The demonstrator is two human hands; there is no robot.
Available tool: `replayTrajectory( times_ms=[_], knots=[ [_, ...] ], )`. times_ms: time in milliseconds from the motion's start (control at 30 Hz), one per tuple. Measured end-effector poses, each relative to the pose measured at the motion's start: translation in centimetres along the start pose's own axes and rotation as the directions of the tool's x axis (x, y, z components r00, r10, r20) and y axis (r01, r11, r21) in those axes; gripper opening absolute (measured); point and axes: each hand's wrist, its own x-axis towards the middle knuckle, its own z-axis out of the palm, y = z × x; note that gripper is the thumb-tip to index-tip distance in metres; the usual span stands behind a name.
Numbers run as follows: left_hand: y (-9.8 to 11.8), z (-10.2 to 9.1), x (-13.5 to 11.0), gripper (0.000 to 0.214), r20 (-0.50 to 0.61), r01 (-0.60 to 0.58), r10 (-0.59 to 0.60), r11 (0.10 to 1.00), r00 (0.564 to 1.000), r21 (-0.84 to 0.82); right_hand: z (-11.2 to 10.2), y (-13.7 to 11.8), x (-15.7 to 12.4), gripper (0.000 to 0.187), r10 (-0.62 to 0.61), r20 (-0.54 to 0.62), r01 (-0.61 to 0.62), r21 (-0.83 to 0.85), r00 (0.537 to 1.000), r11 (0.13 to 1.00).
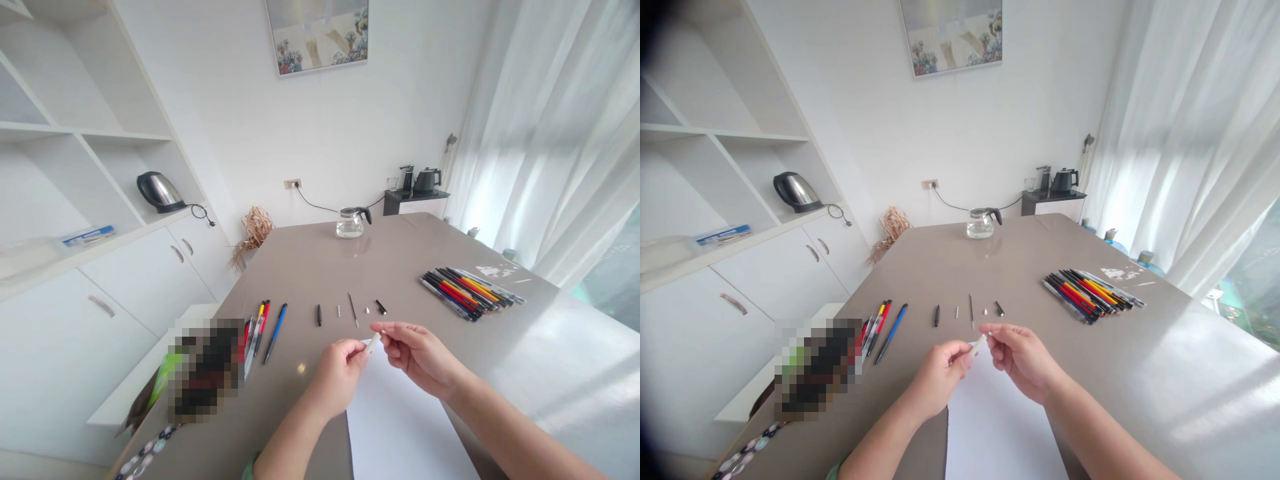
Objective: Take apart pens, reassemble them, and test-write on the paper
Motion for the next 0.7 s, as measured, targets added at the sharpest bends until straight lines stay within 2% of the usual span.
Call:
replayTrajectory(
  times_ms=[200,300,400,533,700],
  knots=[
    [-0.3,-0.1,0.2,0.029,-0.026,0.036,-0.036,0.999,0.999,-0.010,-0.3,-0.2,0.2,0.021,-0.166,-0.013,0.165,-0.090,0.986,0.982],
    [-0.1,-0.1,0.1,0.028,-0.031,0.026,-0.026,1.000,0.999,-0.011,-0.2,-0.4,0.0,0.023,-0.281,-0.052,0.263,-0.224,0.958,0.938],
    [0.2,-0.1,0.0,0.028,-0.038,0.017,-0.018,1.000,0.999,-0.024,0.2,-0.4,-0.4,0.022,-0.352,-0.060,0.311,-0.349,0.934,0.884],
    [0.5,0.0,0.0,0.028,-0.027,0.019,-0.020,0.999,0.999,-0.035,0.5,-0.1,-0.6,0.020,-0.394,-0.049,0.343,-0.399,0.918,0.850],
    [0.9,0.1,-0.1,0.026,-0.003,-0.005,0.005,1.000,1.000,-0.009,0.2,0.3,-0.2,0.019,-0.315,-0.104,0.278,-0.269,0.943,0.922]
  ],
)
